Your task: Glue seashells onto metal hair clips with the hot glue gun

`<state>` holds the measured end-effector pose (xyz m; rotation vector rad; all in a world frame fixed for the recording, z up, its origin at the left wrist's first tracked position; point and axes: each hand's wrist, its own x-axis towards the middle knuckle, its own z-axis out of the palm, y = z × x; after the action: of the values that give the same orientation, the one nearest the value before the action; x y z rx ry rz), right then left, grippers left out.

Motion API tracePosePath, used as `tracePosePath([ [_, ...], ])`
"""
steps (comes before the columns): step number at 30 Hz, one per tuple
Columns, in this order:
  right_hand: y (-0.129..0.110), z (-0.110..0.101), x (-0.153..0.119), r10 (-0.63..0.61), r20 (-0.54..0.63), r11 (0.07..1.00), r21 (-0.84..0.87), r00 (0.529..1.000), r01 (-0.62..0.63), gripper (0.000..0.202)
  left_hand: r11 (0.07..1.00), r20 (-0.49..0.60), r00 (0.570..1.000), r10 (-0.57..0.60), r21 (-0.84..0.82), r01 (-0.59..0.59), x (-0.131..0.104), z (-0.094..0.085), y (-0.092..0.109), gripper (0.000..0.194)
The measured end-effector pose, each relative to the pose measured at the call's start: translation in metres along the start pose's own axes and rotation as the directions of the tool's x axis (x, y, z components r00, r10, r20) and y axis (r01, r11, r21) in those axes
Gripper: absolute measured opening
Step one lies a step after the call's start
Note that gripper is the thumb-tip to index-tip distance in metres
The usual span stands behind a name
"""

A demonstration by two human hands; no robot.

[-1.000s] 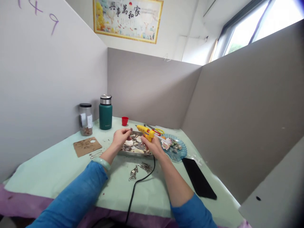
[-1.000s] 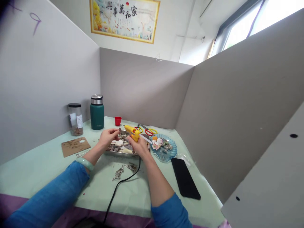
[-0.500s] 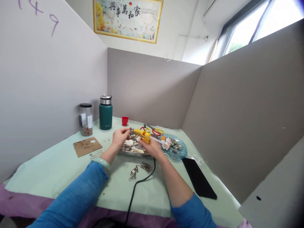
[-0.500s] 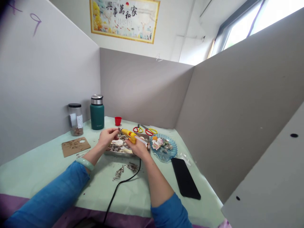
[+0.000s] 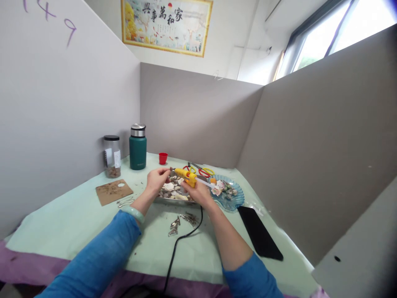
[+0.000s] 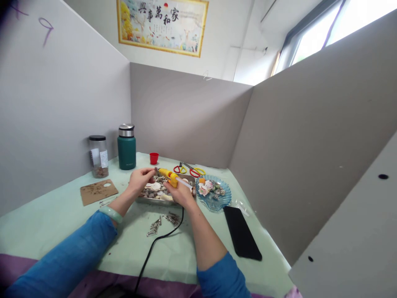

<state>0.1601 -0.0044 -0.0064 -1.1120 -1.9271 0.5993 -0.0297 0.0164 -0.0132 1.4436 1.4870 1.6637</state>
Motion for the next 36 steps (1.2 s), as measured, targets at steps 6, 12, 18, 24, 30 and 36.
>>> tracePosePath([
  [6, 0.0053, 0.0014, 0.0015, 0.01, -0.022, 0.999, 0.036, 1.0, -0.009, 0.034, 1.0, 0.006, 1.0, 0.01, 0.019, -0.01, 0.0013, 0.0, -0.0037, 0.036],
  [12, 0.0009, -0.0001, -0.0008, -0.003, 0.001, 1.0, 0.0, 1.0, 0.003, 0.033, 1.0, 0.008, 1.0, -0.005, 0.009, 0.004, 0.0021, 0.0005, -0.0062, 0.037],
  [18, 0.0041, -0.0003, 0.0004, 0.0, 0.008, 1.0, -0.002, 1.0, 0.0, 0.034, 1.0, -0.001, 1.0, -0.002, 0.005, 0.002, -0.0003, 0.0003, -0.0027, 0.037],
  [24, 0.0038, -0.0008, 0.0008, 0.003, -0.007, 1.0, -0.007, 1.0, -0.003, 0.033, 1.0, 0.004, 1.0, -0.019, 0.014, 0.019, -0.0009, -0.0002, -0.001, 0.037],
  [30, 0.0018, -0.0021, -0.0003, 0.005, -0.004, 1.0, -0.022, 1.0, -0.005, 0.034, 1.0, -0.01, 1.0, -0.005, 0.022, 0.005, -0.0025, 0.0005, 0.0019, 0.037],
  [36, 0.0049, 0.0, 0.0008, 0.0, -0.002, 1.0, 0.008, 1.0, 0.0, 0.034, 1.0, 0.003, 1.0, -0.006, 0.021, 0.006, -0.0019, -0.0001, 0.0, 0.037],
])
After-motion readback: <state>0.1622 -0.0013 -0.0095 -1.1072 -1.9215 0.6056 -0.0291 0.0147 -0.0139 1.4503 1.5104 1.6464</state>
